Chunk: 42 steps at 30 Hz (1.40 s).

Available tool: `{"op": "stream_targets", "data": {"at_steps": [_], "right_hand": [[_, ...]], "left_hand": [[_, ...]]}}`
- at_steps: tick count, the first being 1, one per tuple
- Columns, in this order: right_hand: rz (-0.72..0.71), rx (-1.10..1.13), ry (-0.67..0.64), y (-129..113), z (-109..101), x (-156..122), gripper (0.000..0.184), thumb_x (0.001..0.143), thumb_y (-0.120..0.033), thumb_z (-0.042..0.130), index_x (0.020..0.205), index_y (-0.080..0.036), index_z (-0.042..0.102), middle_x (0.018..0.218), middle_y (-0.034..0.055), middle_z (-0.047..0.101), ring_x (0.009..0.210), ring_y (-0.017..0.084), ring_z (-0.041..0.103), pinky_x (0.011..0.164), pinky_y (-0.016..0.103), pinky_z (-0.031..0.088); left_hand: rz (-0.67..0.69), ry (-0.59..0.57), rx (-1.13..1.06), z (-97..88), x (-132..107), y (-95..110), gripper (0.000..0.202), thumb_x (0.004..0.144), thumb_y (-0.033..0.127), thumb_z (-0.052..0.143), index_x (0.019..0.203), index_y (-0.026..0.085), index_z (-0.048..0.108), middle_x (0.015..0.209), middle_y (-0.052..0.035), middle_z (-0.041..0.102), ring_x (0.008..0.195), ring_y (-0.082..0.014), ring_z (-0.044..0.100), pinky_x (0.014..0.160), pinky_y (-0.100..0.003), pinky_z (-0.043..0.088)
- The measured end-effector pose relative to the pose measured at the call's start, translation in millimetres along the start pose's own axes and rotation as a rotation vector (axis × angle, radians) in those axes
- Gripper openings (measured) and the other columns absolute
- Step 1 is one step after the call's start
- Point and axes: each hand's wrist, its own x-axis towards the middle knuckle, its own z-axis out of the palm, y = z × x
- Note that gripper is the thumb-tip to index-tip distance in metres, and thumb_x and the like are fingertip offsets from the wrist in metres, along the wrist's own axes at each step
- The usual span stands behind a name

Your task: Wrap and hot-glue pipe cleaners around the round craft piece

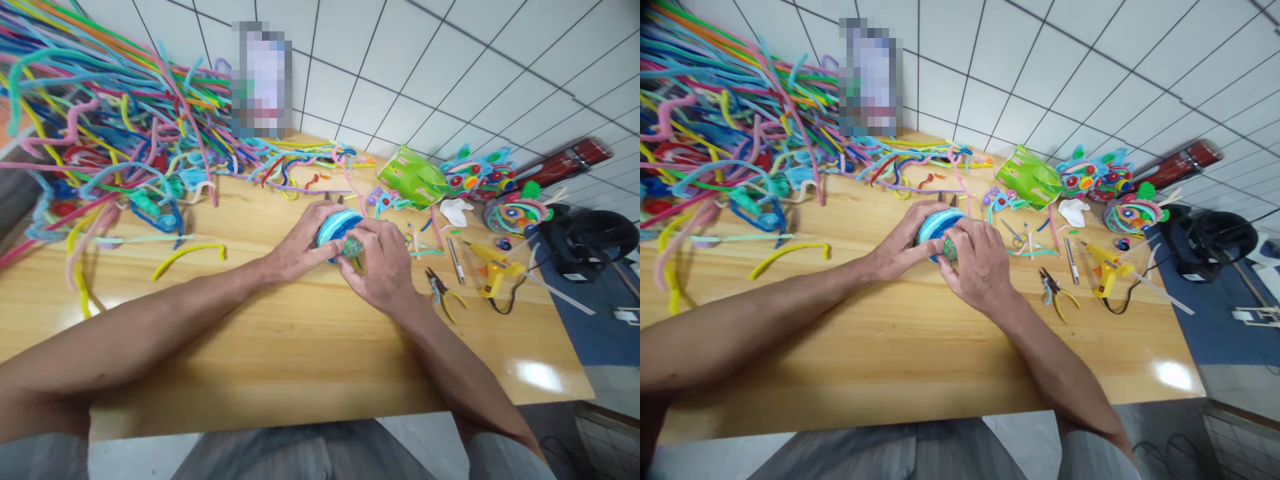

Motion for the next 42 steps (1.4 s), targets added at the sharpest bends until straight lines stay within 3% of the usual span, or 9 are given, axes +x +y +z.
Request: {"op": "stream_targets", "data": {"at_steps": [6,12,20,25,35,42], "right_hand": [[0.025,0.046,0.013,0,4,-2,0.038,0.095,-0.025,0.071,0.132,-0.024,0.059,0.125,0.0149,0.070,0.112,0.035,0.066,0.096,0.053,0.054],[0.005,0.032,0.030,0,1,1,0.036,0.096,-0.025,0.071,0.130,-0.023,0.058,0.123,0.0151,0.072,0.111,0.034,0.068,0.093,0.052,0.056],[0.022,0.061,0.002,1,1,-1,0.038,0.095,-0.025,0.071,0.131,-0.022,0.060,0.127,0.0171,0.072,0.114,0.036,0.067,0.096,0.053,0.054],[-0.011,0.024,0.050,0,2,1,0.031,0.099,-0.027,0.070,0.128,-0.020,0.060,0.122,0.0176,0.074,0.111,0.034,0.067,0.093,0.050,0.055],[0.011,0.048,0.020,1,3,-1,0.033,0.100,-0.027,0.069,0.131,-0.021,0.059,0.126,0.0171,0.073,0.116,0.035,0.067,0.096,0.053,0.055],[-0.019,0.034,0.063,-2,2,1,0.029,0.100,-0.024,0.069,0.127,-0.020,0.060,0.122,0.0171,0.073,0.113,0.035,0.067,0.093,0.052,0.057]], "left_hand": [[-0.027,-0.002,-0.003,-0.5,0,0,0.064,0.107,0.067,0.056,0.156,0.026,0.052,0.157,-0.0142,0.057,0.150,-0.0321,0.052,0.131,-0.054,0.043],[-0.015,0.023,0.004,1.8,1,0,0.060,0.107,0.064,0.060,0.153,0.026,0.052,0.153,-0.0139,0.059,0.147,-0.0311,0.054,0.129,-0.053,0.045],[-0.029,0.012,0.006,0.3,1,-1,0.061,0.107,0.064,0.059,0.154,0.026,0.052,0.154,-0.0142,0.059,0.146,-0.0317,0.055,0.128,-0.054,0.046],[0.001,-0.006,0.008,-0.5,0,-5,0.067,0.104,0.066,0.062,0.156,0.026,0.050,0.156,-0.0150,0.057,0.149,-0.0341,0.053,0.129,-0.056,0.045],[0.050,0.010,0.015,1.5,-1,-10,0.064,0.104,0.056,0.067,0.158,0.027,0.049,0.155,-0.0148,0.056,0.148,-0.0337,0.053,0.129,-0.054,0.044],[-0.050,0.021,-0.056,0.0,0,-4,0.062,0.103,0.063,0.067,0.152,0.027,0.054,0.151,-0.0127,0.060,0.143,-0.0323,0.057,0.125,-0.051,0.047]]}}
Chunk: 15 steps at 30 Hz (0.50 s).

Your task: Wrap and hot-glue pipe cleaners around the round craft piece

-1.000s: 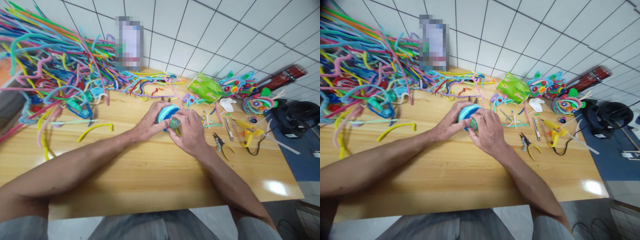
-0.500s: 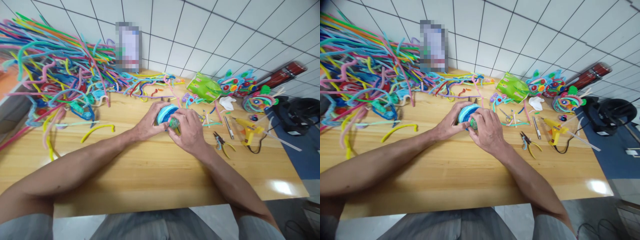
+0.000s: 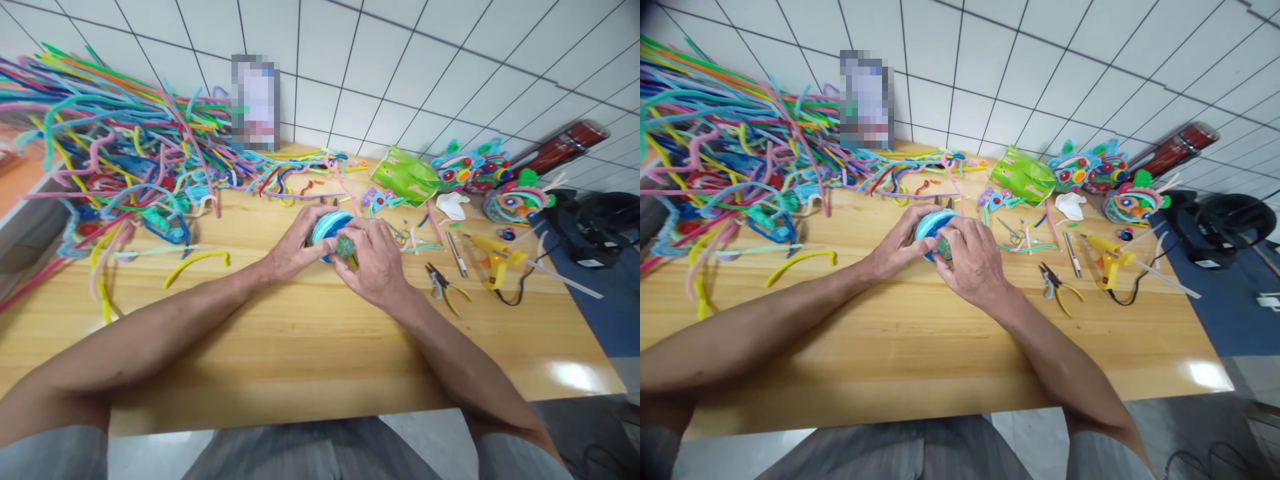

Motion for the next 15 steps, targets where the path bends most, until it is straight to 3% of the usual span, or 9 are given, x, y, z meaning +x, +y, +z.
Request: {"op": "stream_targets", "data": {"at_steps": [7,15], "right_hand": [[0.038,0.146,-0.039,7,-5,1,0.033,0.095,-0.023,0.073,0.126,-0.024,0.063,0.124,0.0140,0.073,0.112,0.034,0.068,0.096,0.054,0.056],[0.036,0.234,-0.012,21,-10,3,0.023,0.098,-0.017,0.066,0.119,-0.026,0.068,0.117,0.0108,0.075,0.111,0.030,0.072,0.094,0.050,0.060]], "left_hand": [[-0.020,0.008,-0.041,1.0,1,7,0.055,0.104,0.055,0.069,0.148,0.026,0.055,0.147,-0.0116,0.061,0.139,-0.0298,0.059,0.122,-0.047,0.049],[-0.022,-0.019,-0.054,-1.7,0,8,0.053,0.105,0.050,0.069,0.148,0.025,0.053,0.147,-0.0126,0.059,0.140,-0.0308,0.058,0.122,-0.049,0.048]]}}
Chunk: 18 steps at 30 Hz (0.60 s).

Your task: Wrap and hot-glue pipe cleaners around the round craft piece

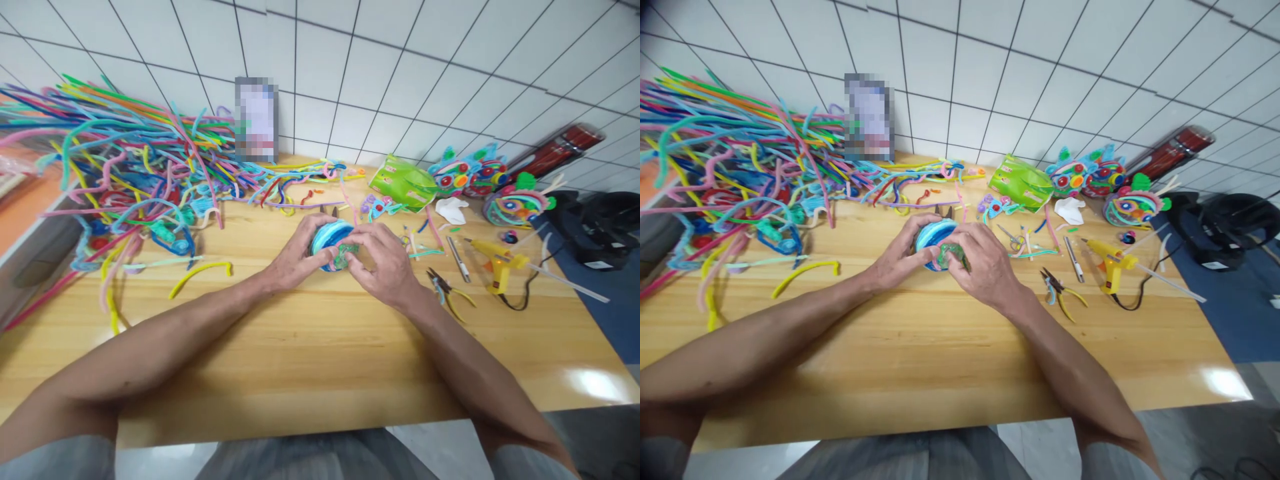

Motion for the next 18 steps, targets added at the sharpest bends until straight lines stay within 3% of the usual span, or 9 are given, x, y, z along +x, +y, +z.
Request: {"op": "stream_targets", "data": {"at_steps": [7,12,18], "right_hand": [[-0.024,-0.018,0.046,-0.4,3.2,-0.3,0.023,0.097,-0.017,0.068,0.117,-0.026,0.069,0.116,0.0104,0.074,0.109,0.029,0.071,0.093,0.048,0.060],[-0.008,0.009,-0.005,-1.3,-0.3,1.2,0.031,0.093,-0.019,0.072,0.122,-0.027,0.066,0.122,0.0113,0.072,0.114,0.031,0.069,0.096,0.051,0.058],[-0.010,-0.012,-0.064,0.1,1.2,-0.7,0.039,0.092,-0.023,0.074,0.128,-0.027,0.063,0.129,0.0131,0.069,0.119,0.034,0.066,0.100,0.056,0.056]], "left_hand": [[-0.004,-0.006,-0.026,0.7,-0.4,-0.6,0.054,0.104,0.053,0.070,0.148,0.026,0.053,0.148,-0.0126,0.059,0.139,-0.0303,0.059,0.122,-0.049,0.049],[-0.035,0.032,-0.091,4.0,-3.4,-3.5,0.057,0.104,0.054,0.071,0.150,0.027,0.051,0.150,-0.0127,0.057,0.141,-0.0305,0.058,0.122,-0.049,0.049],[-0.026,-0.032,-0.104,-1.3,-3.4,-8.3,0.058,0.107,0.057,0.063,0.154,0.027,0.049,0.154,-0.0131,0.055,0.145,-0.0325,0.055,0.125,-0.051,0.046]]}}
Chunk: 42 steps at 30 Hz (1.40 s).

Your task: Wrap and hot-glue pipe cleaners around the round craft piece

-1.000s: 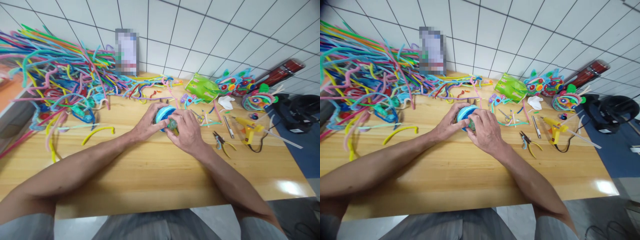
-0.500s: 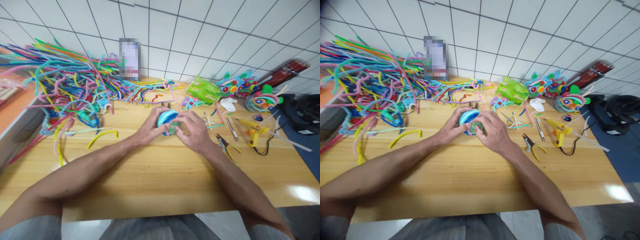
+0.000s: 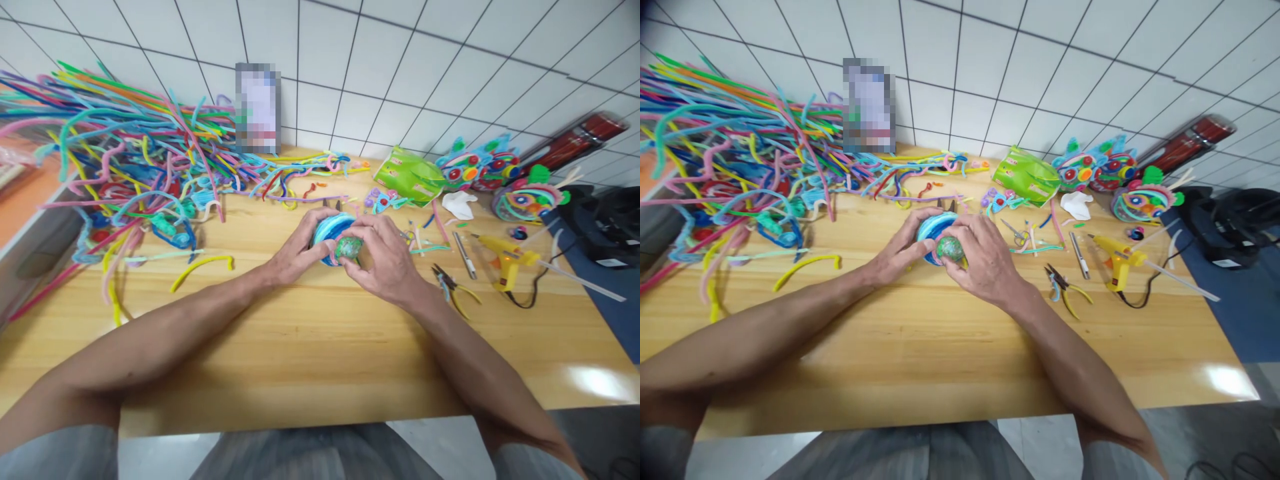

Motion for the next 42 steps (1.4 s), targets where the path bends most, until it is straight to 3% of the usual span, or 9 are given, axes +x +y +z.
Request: {"op": "stream_targets", "data": {"at_steps": [7,14,23,31,37,42], "right_hand": [[0.030,-0.029,-0.018,-2,8,-3,0.047,0.092,-0.031,0.078,0.135,-0.027,0.059,0.132,0.0153,0.067,0.121,0.037,0.065,0.102,0.060,0.055],[0.022,-0.054,-0.014,0,11,-4,0.047,0.093,-0.027,0.076,0.136,-0.026,0.058,0.132,0.0166,0.068,0.122,0.038,0.065,0.104,0.062,0.054],[-0.036,-0.043,0.010,-2,11,-4,0.044,0.094,-0.025,0.075,0.136,-0.027,0.061,0.131,0.0155,0.070,0.122,0.037,0.067,0.101,0.060,0.056],[0.049,0.115,0.089,14,-2,0,0.018,0.107,-0.027,0.061,0.122,-0.029,0.071,0.120,0.0086,0.077,0.116,0.029,0.072,0.102,0.053,0.056],[0.141,0.117,0.073,18,1,2,0.011,0.107,-0.031,0.062,0.109,-0.029,0.072,0.118,0.0075,0.079,0.116,0.029,0.072,0.105,0.052,0.055],[0.147,0.139,0.089,18,1,4,0.008,0.107,-0.031,0.064,0.102,-0.027,0.069,0.105,0.0058,0.077,0.106,0.027,0.071,0.096,0.046,0.055]], "left_hand": [[0.009,0.002,0.013,-1.2,1,-5,0.073,0.097,0.065,0.074,0.154,0.028,0.049,0.155,-0.0140,0.055,0.145,-0.0348,0.056,0.125,-0.054,0.047],[0.002,0.022,-0.012,0.1,1,-3,0.070,0.098,0.061,0.076,0.152,0.027,0.049,0.153,-0.0140,0.055,0.143,-0.0329,0.056,0.123,-0.051,0.049],[-0.040,0.058,-0.091,0.5,6,6,0.052,0.103,0.059,0.072,0.136,0.026,0.051,0.140,-0.0111,0.063,0.134,-0.0263,0.063,0.118,-0.046,0.053],[-0.005,0.065,-0.059,3.1,7,6,0.051,0.103,0.059,0.071,0.135,0.025,0.051,0.137,-0.0112,0.065,0.129,-0.0261,0.065,0.112,-0.044,0.055],[0.010,0.068,-0.030,2.4,6,3,0.052,0.103,0.060,0.070,0.137,0.025,0.052,0.139,-0.0121,0.064,0.129,-0.0277,0.064,0.111,-0.046,0.055],[0.018,0.057,0.012,1.5,4,3,0.051,0.103,0.057,0.070,0.139,0.025,0.052,0.142,-0.0127,0.062,0.133,-0.0277,0.061,0.115,-0.046,0.053]]}}
